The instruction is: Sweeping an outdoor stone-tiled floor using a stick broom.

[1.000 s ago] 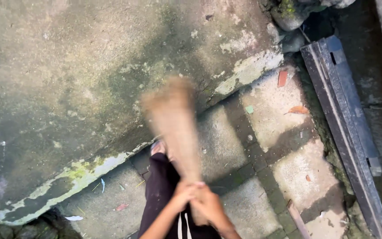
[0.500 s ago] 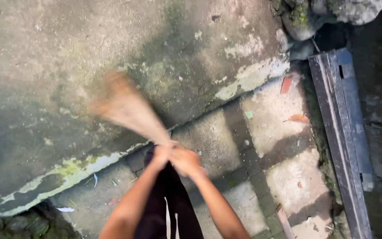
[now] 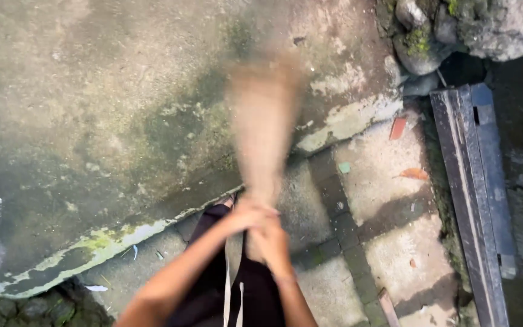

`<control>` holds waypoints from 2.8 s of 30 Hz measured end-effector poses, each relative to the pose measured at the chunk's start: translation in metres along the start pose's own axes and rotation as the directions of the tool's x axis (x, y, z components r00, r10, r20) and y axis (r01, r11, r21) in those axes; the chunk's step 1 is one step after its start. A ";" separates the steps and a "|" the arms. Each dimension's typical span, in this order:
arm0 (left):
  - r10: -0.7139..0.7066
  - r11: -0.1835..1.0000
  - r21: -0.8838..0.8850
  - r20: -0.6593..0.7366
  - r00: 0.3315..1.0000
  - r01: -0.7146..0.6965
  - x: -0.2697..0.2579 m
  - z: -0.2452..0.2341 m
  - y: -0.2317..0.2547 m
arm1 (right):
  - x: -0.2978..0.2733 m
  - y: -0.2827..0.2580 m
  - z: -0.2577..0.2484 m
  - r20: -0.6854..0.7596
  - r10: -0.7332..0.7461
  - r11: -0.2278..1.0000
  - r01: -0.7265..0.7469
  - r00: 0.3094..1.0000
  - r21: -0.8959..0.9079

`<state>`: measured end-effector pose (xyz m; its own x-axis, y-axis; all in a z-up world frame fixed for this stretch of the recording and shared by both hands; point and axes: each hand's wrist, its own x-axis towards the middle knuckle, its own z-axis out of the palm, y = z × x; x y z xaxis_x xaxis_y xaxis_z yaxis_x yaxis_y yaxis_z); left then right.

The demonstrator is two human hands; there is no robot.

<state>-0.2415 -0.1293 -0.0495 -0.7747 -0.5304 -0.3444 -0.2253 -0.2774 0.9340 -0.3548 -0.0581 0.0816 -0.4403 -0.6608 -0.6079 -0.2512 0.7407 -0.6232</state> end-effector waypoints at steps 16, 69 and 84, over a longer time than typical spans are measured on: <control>-0.194 0.981 -0.056 -0.360 0.913 0.186 0.191 -0.023 -0.065 | 0.220 0.012 -0.052 0.186 -0.350 0.936 0.351 0.918 0.028; -0.633 0.620 -0.511 0.122 0.765 0.595 0.236 0.049 0.237 | 0.127 -0.138 -0.238 0.018 0.346 0.822 -0.293 0.938 -0.489; -0.598 0.684 -0.725 -0.621 0.507 -0.082 0.279 -0.389 0.151 | 0.429 -0.358 0.105 0.351 -0.518 0.521 0.613 0.780 -0.594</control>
<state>-0.2617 -0.6310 -0.0415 0.1089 -0.6006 -0.7921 0.3373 -0.7272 0.5978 -0.3633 -0.6198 -0.0082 0.0890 -0.9419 -0.3240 -0.9125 0.0533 -0.4056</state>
